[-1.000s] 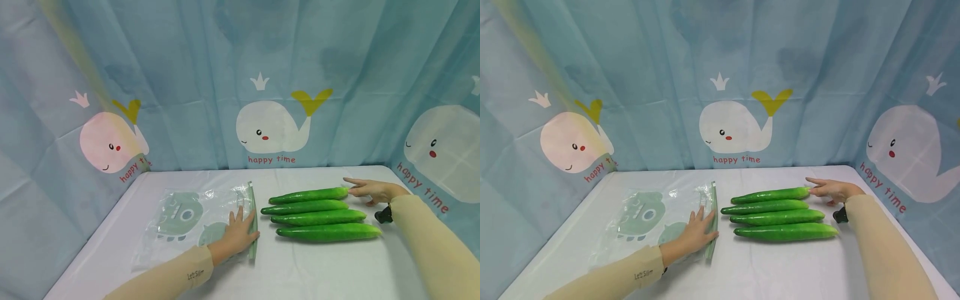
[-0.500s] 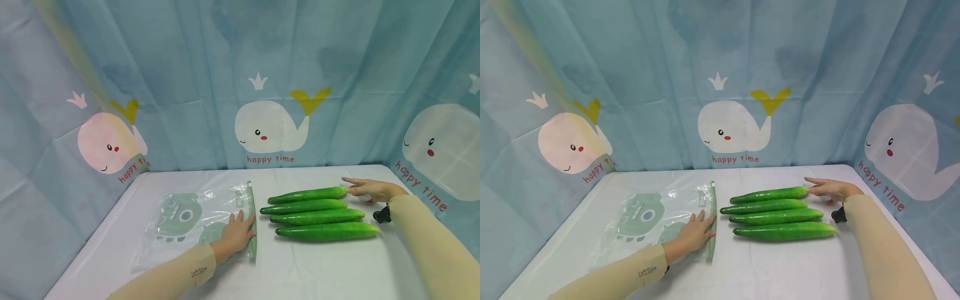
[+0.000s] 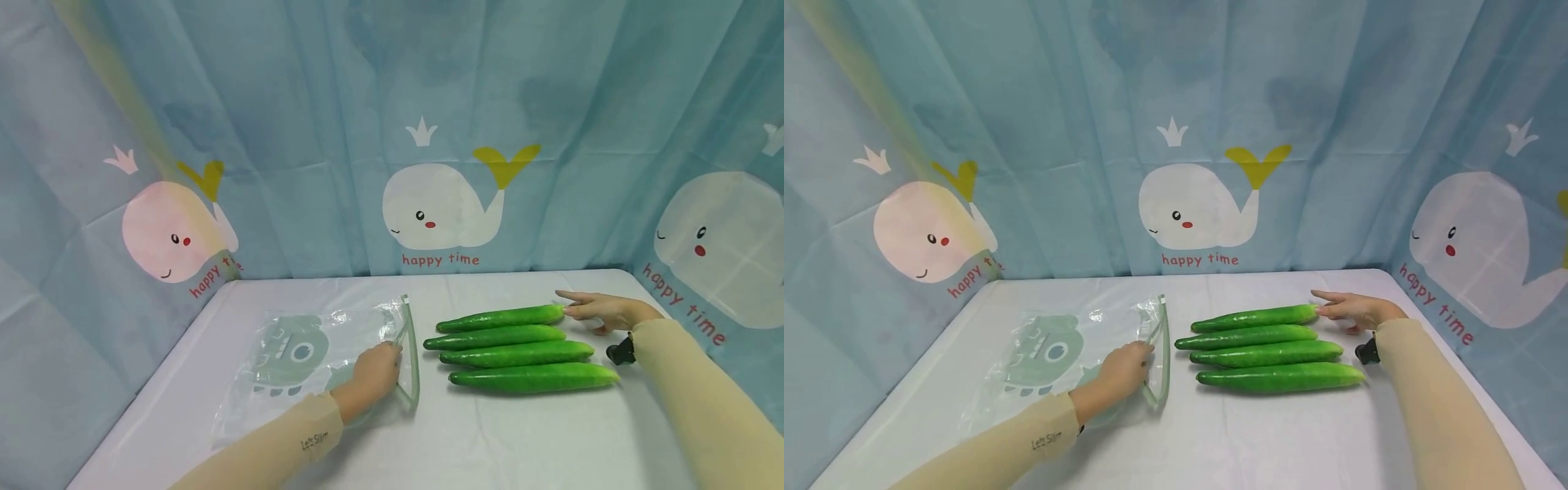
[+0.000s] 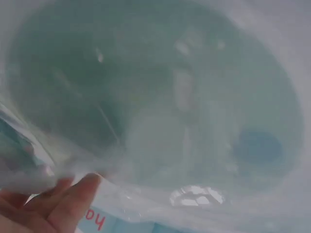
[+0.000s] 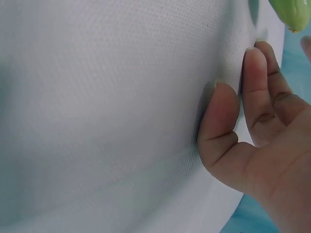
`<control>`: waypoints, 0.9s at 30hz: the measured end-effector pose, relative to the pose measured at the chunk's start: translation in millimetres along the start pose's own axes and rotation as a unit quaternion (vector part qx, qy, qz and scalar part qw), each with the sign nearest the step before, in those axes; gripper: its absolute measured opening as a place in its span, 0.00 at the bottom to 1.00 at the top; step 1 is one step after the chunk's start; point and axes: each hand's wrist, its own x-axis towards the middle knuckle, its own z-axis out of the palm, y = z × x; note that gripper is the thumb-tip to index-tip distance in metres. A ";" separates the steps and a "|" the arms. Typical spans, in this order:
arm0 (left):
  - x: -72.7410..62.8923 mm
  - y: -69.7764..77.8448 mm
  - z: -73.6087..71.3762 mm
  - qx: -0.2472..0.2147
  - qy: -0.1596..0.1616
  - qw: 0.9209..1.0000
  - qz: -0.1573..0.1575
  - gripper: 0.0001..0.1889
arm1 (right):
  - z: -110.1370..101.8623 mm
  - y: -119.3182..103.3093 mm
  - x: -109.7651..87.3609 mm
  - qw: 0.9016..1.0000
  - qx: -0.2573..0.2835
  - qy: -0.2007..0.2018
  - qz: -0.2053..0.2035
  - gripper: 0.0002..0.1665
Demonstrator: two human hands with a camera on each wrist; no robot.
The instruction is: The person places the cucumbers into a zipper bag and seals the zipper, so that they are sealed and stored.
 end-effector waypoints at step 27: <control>-2.1 -18.9 -9.3 -0.158 0.089 0.983 -0.037 0.21 | 2.0 -2.4 3.8 1.000 -0.005 0.008 0.007 0.51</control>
